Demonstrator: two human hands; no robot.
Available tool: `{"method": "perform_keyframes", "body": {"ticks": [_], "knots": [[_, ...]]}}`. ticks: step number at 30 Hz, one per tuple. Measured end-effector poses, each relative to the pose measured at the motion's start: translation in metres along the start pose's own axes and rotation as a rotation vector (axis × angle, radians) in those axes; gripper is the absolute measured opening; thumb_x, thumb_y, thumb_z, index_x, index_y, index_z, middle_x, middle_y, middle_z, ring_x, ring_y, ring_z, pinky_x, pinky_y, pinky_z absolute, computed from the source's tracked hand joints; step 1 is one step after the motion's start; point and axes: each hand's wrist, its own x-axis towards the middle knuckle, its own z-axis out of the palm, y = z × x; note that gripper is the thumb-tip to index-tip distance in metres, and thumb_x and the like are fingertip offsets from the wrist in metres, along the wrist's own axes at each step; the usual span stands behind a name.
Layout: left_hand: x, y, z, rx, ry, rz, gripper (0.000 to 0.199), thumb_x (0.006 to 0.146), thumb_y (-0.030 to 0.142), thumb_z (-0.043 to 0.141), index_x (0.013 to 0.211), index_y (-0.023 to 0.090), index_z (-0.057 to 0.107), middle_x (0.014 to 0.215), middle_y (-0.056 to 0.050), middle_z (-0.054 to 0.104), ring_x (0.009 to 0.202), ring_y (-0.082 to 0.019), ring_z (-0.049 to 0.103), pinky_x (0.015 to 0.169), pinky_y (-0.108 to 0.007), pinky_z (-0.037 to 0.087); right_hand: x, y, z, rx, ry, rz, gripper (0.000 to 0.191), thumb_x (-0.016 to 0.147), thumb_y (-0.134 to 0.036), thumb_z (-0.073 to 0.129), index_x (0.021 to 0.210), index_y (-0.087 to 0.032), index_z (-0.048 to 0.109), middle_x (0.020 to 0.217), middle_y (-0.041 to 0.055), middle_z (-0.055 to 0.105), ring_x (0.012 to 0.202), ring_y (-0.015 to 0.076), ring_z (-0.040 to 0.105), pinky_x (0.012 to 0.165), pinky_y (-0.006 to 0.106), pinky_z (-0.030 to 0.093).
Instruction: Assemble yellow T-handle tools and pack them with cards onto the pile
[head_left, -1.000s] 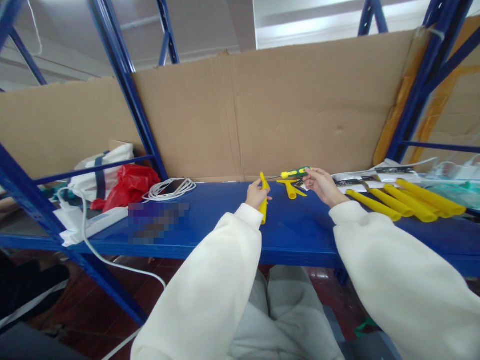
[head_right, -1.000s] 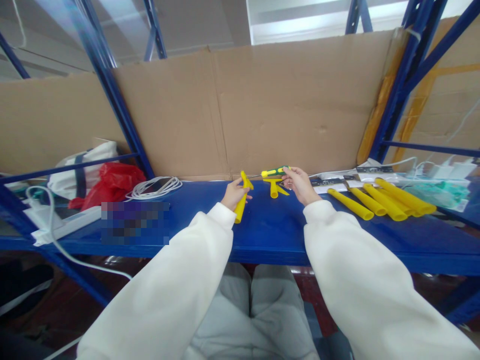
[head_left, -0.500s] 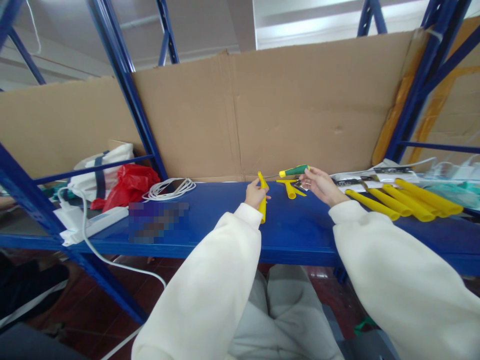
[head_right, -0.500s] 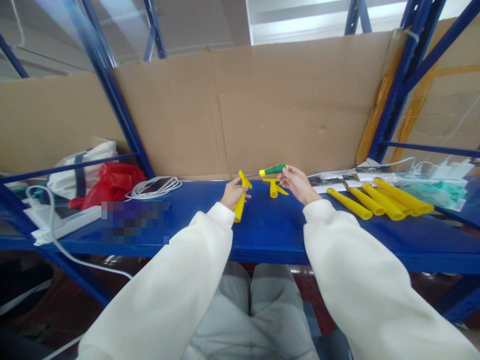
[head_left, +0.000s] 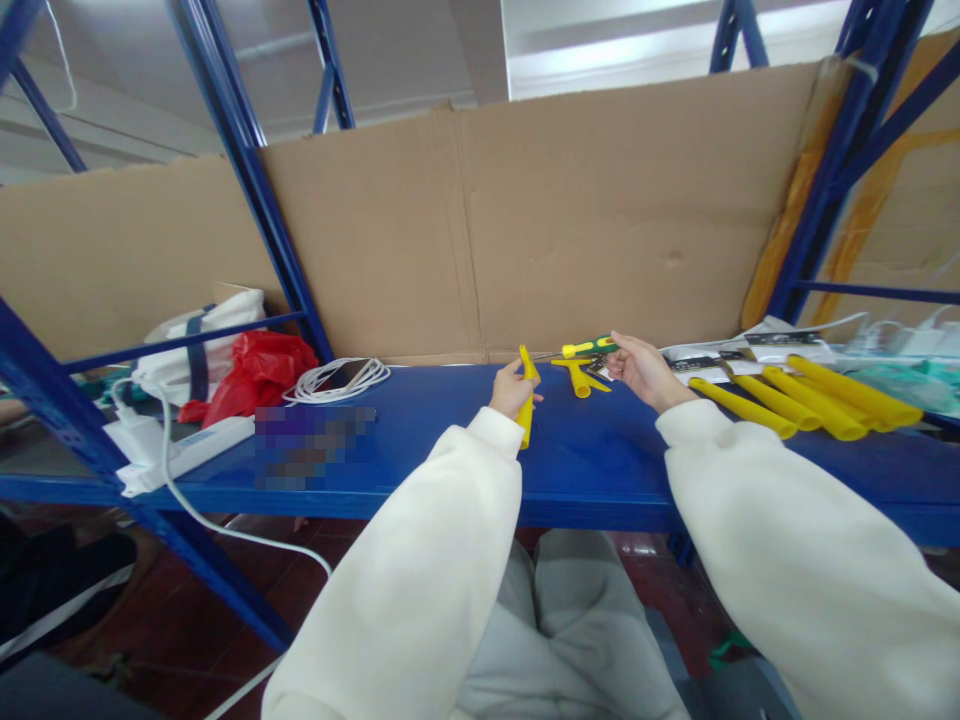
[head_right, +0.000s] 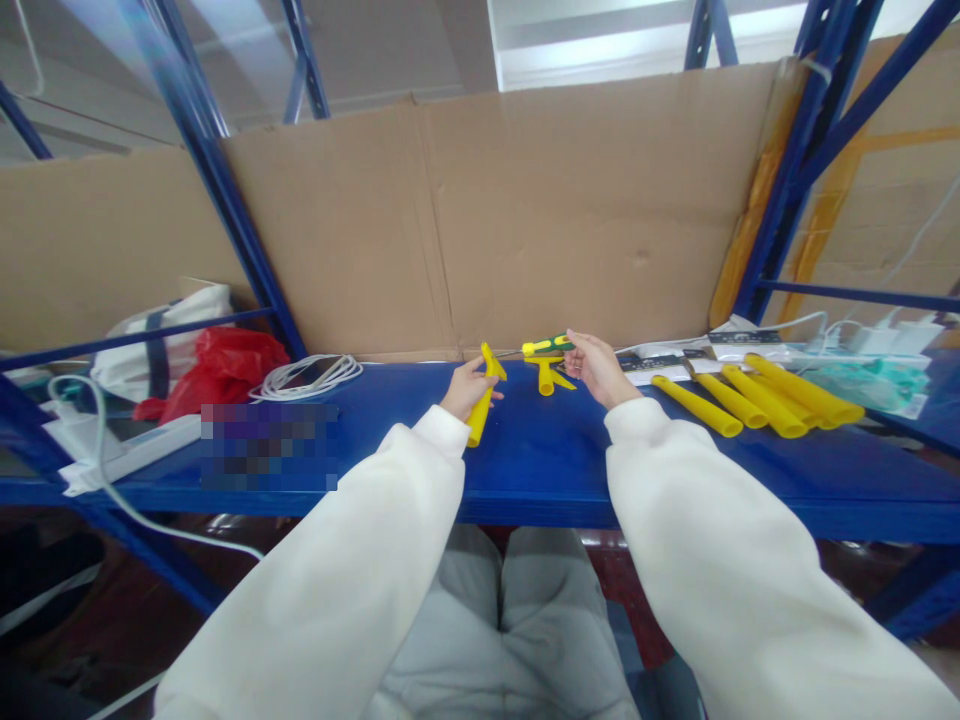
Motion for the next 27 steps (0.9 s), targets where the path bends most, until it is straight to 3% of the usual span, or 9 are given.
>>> {"method": "perform_keyframes", "body": {"ticks": [3,9,16,22,27], "knots": [[0.0009,-0.0015,0.0003,0.002,0.003,0.001,0.058,0.083,0.008,0.064,0.139,0.019,0.052,0.097,-0.006,0.071,0.048,-0.005,0.059,0.042,-0.014,0.042,-0.0003,-0.0006,-0.0002,-0.006,-0.022,-0.012,0.033,0.073,-0.041,0.079,0.072,-0.022,0.052,0.048,-0.0064,0.049,0.043,0.0079,0.046,0.04,0.019,0.037],[0.002,-0.0023,0.0008,-0.005,0.014,0.003,0.055,0.085,0.012,0.065,0.137,0.02,0.053,0.095,-0.005,0.07,0.05,-0.005,0.059,0.04,-0.012,0.041,-0.0006,-0.0008,-0.0002,0.021,-0.046,-0.001,0.029,0.073,-0.034,0.079,0.073,-0.021,0.053,0.06,-0.0029,0.062,0.051,0.0077,0.054,0.049,0.018,0.044],[-0.0007,0.0004,0.0014,-0.001,0.019,-0.01,0.056,0.083,0.014,0.067,0.137,0.02,0.053,0.096,-0.005,0.07,0.05,-0.006,0.059,0.041,-0.013,0.041,0.0016,0.0034,-0.002,-0.041,-0.026,-0.052,0.042,0.068,-0.047,0.083,0.068,-0.021,0.05,0.055,-0.0046,0.055,0.047,0.0065,0.05,0.045,0.018,0.04],[-0.0017,0.0001,0.0007,0.006,-0.003,-0.008,0.058,0.083,0.009,0.064,0.139,0.018,0.052,0.097,-0.006,0.071,0.048,-0.005,0.058,0.041,-0.014,0.041,0.0026,0.0021,-0.0018,-0.017,0.005,-0.036,0.042,0.066,-0.048,0.084,0.07,-0.019,0.054,0.058,-0.0027,0.058,0.047,0.006,0.05,0.042,0.017,0.039],[0.0003,-0.0021,0.0004,0.013,-0.017,-0.004,0.059,0.082,0.01,0.066,0.138,0.019,0.053,0.094,-0.006,0.072,0.049,-0.007,0.06,0.042,-0.015,0.042,0.0018,0.0026,-0.0011,-0.028,-0.015,-0.059,0.045,0.066,-0.052,0.083,0.07,-0.022,0.05,0.05,-0.0067,0.049,0.043,0.0069,0.046,0.04,0.018,0.037]]}}
